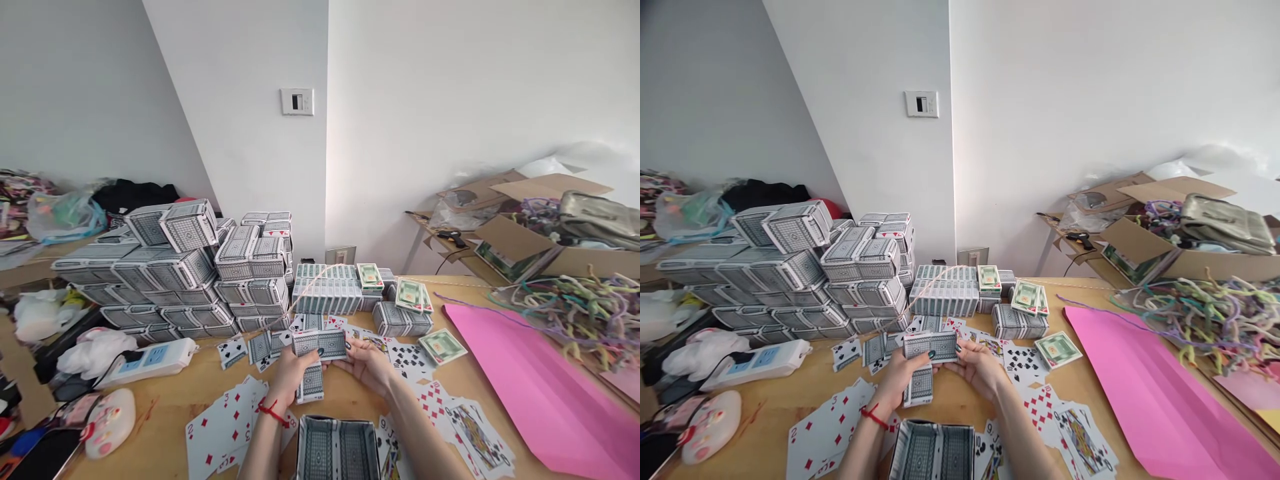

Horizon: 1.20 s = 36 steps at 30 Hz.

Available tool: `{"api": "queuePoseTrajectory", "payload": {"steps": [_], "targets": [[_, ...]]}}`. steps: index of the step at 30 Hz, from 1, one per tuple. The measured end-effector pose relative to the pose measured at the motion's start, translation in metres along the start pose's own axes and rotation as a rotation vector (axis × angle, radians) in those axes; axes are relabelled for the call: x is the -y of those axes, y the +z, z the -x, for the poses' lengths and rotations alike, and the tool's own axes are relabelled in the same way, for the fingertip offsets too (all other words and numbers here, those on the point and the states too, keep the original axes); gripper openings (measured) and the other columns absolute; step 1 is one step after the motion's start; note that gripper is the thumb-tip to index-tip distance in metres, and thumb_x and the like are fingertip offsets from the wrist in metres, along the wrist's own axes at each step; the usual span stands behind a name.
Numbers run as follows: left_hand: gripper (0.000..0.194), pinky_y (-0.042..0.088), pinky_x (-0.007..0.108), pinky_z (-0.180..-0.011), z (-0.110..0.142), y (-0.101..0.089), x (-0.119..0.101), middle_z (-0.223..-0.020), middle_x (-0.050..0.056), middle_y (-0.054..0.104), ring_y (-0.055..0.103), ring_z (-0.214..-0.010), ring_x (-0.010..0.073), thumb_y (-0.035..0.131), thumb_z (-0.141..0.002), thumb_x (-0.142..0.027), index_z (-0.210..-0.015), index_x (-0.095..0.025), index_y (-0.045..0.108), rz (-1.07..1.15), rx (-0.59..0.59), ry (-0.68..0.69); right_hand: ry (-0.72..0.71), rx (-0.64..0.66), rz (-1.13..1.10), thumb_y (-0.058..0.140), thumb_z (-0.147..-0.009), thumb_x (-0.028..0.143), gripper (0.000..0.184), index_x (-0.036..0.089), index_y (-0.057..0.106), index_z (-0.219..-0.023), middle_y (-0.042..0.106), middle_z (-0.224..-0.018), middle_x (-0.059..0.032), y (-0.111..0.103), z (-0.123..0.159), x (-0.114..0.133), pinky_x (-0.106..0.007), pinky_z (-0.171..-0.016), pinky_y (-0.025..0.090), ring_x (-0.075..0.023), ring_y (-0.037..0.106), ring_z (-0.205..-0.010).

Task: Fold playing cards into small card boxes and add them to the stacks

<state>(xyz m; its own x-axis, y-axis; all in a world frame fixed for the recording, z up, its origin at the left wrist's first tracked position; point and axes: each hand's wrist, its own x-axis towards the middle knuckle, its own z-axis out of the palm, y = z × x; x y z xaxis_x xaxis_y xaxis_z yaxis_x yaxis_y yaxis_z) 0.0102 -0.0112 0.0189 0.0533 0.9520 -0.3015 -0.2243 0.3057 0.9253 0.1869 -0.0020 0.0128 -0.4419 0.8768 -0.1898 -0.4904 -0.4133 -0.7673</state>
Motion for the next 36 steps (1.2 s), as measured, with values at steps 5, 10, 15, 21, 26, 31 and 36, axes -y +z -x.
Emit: {"api": "queuePoseTrajectory", "payload": {"steps": [5, 10, 15, 21, 26, 31, 36], "targets": [[0.026, 0.053, 0.032, -0.065, -0.001, -0.002, 0.004, -0.084, 0.006, 0.071, 0.066, -0.074, 0.0227, 0.069, -0.061, -0.027, -0.084, -0.017, 0.065, -0.068, 0.017, 0.066, -0.060, -0.231, 0.145, 0.071, -0.057, 0.029, 0.017, 0.018, 0.058, -0.058, 0.063, -0.059, -0.0036, 0.003, -0.010, -0.008, -0.032, -0.059, 0.048, -0.0210, 0.062, -0.063], [0.023, 0.052, 0.031, -0.062, -0.005, -0.005, 0.008, -0.080, 0.006, 0.071, 0.065, -0.070, 0.0228, 0.069, -0.060, -0.027, -0.079, -0.015, 0.065, -0.159, 0.007, 0.074, -0.180, -0.412, 0.191, 0.072, -0.053, 0.030, 0.026, 0.020, 0.049, -0.052, 0.052, -0.048, 0.0052, 0.004, -0.014, -0.020, -0.024, -0.049, 0.040, -0.0127, 0.051, -0.048], [0.022, 0.051, 0.030, -0.061, -0.002, -0.003, 0.007, -0.076, 0.005, 0.070, 0.064, -0.064, 0.0204, 0.066, -0.064, -0.027, -0.082, -0.014, 0.065, -0.154, 0.060, 0.086, -0.243, -0.414, 0.312, 0.065, -0.063, 0.042, 0.032, 0.021, 0.043, -0.054, 0.045, -0.042, 0.0069, 0.012, -0.007, -0.021, -0.022, -0.041, 0.031, -0.0103, 0.041, -0.038], [0.023, 0.049, 0.029, -0.062, 0.001, 0.002, 0.004, -0.077, 0.007, 0.071, 0.064, -0.067, 0.0210, 0.062, -0.068, -0.028, -0.085, -0.013, 0.066, -0.135, 0.107, 0.105, -0.352, -0.434, 0.583, 0.037, -0.079, 0.058, 0.037, 0.024, 0.044, -0.067, 0.048, -0.048, 0.0033, 0.019, -0.004, -0.024, -0.026, -0.043, 0.036, -0.0153, 0.044, -0.043], [0.023, 0.048, 0.028, -0.060, 0.002, 0.005, 0.006, -0.074, 0.006, 0.071, 0.064, -0.063, 0.0196, 0.061, -0.069, -0.025, -0.088, -0.013, 0.067, -0.120, 0.150, 0.119, -0.435, -0.531, 0.762, 0.035, -0.081, 0.054, 0.035, 0.022, 0.047, -0.070, 0.052, -0.062, -0.0003, 0.015, -0.005, -0.026, -0.027, -0.053, 0.040, -0.0169, 0.048, -0.055], [0.023, 0.050, 0.028, -0.061, 0.002, 0.009, 0.006, -0.074, 0.005, 0.071, 0.064, -0.062, 0.0191, 0.065, -0.066, -0.022, -0.088, -0.014, 0.066, -0.130, 0.096, 0.089, -0.501, -0.577, 0.823, 0.036, -0.083, 0.048, 0.033, 0.021, 0.045, -0.067, 0.052, -0.063, -0.0006, 0.012, -0.008, -0.026, -0.027, -0.056, 0.040, -0.0165, 0.048, -0.058], [0.027, 0.052, 0.030, -0.056, 0.002, 0.013, 0.002, -0.073, 0.005, 0.071, 0.064, -0.055, 0.0192, 0.068, -0.063, -0.022, -0.089, -0.014, 0.064, -0.020, 0.010, 0.017, -0.426, -0.469, 0.717, 0.037, -0.082, 0.049, 0.030, 0.021, 0.047, -0.074, 0.050, -0.056, 0.0020, 0.015, -0.007, -0.022, -0.024, -0.045, 0.037, -0.0142, 0.046, -0.046]]}}
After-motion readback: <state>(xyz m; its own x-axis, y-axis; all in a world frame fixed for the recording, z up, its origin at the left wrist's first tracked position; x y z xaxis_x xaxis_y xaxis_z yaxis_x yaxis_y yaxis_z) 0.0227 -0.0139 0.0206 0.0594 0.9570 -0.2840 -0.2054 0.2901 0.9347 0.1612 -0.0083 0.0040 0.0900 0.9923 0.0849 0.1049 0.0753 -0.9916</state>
